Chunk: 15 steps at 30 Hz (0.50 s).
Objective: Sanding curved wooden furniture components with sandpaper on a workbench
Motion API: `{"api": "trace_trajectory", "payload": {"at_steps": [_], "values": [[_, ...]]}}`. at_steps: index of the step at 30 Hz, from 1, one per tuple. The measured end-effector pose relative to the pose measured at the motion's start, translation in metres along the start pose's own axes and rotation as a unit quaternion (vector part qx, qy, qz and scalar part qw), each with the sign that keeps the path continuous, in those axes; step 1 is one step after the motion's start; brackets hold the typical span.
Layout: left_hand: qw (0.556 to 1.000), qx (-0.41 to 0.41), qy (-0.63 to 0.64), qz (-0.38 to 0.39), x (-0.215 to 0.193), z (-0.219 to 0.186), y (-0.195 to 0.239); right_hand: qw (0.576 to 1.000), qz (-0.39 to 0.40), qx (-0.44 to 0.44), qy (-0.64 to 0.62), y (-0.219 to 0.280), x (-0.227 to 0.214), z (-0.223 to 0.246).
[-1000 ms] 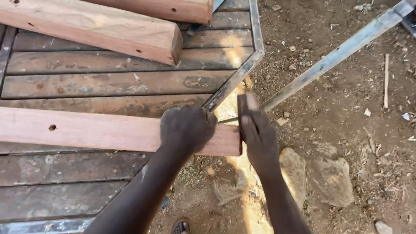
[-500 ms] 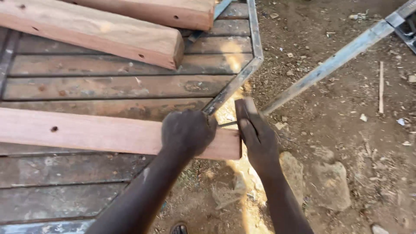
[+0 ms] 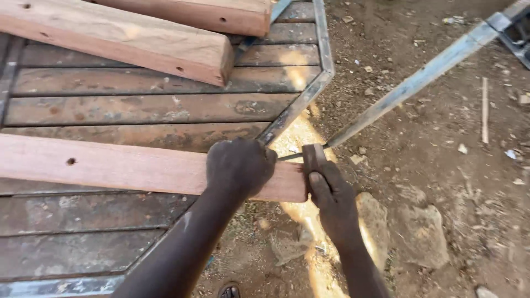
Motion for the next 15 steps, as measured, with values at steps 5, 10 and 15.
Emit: {"api": "trace_trajectory", "payload": {"at_steps": [5,10,15], "values": [[1.000,-0.006,-0.007,-0.004,0.006,0.005,0.003,1.000,-0.004,-0.028,-0.005,-0.007,0.004,-0.007],[0.997,-0.017,-0.013,-0.077,0.023,0.011,-0.011,0.994,0.039,-0.055,-0.086,0.008,0.009,0.007],[0.996,-0.021,-0.029,-0.082,0.028,0.008,-0.012,0.996,-0.007,-0.070,-0.055,0.018,0.006,0.024]]}}
Point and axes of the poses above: each hand's wrist, its own y-axis away from the middle knuckle, its own x-axis out of the palm, z = x × y, the point moved 4 cm from there along -y, towards the middle knuckle, and after that the axes turned 9 degrees about -x, right-handed, at the moved point
